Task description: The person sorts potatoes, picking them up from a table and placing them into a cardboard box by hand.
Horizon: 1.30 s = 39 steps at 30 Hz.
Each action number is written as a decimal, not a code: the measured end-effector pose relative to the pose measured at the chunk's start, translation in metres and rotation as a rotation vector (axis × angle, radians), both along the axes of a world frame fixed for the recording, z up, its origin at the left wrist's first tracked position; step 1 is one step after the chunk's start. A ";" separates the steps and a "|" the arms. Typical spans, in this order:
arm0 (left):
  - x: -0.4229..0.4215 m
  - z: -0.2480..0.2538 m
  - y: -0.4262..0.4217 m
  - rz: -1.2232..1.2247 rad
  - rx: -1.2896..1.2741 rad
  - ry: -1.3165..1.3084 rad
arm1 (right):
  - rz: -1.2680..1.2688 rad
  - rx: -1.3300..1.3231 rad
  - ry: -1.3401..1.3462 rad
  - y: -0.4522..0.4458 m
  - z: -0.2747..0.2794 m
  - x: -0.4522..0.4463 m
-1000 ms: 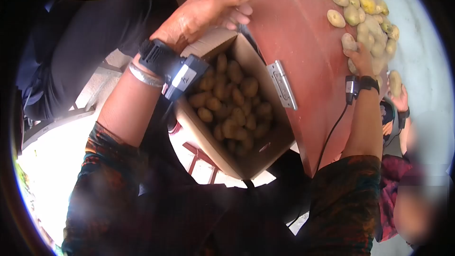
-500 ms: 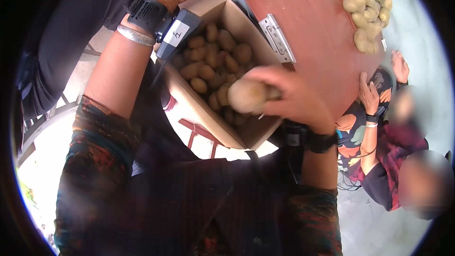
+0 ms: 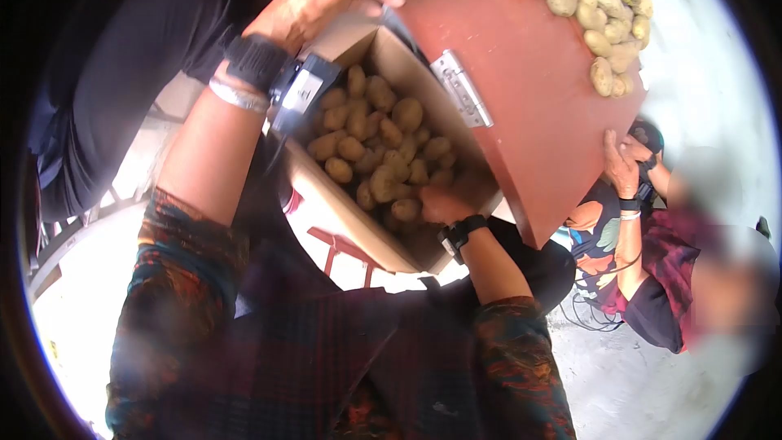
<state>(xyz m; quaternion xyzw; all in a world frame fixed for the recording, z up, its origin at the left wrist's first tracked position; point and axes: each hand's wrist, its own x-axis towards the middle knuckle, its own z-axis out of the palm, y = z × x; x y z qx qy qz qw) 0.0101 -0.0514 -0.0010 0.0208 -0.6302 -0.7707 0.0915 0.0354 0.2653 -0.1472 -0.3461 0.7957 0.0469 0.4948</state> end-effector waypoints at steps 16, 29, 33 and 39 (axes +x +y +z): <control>0.004 0.014 0.011 -0.030 0.038 -0.072 | -0.083 -0.719 0.149 -0.032 0.065 -0.001; 0.005 0.018 0.019 -0.029 0.059 -0.102 | -0.491 -0.746 0.649 -0.041 0.199 -0.196; -0.004 0.010 0.015 -0.056 0.073 -0.135 | -0.435 -0.806 0.917 -0.065 0.184 -0.246; -0.009 0.006 0.017 -0.097 0.073 -0.131 | -0.047 -0.656 1.293 -0.094 0.159 -0.292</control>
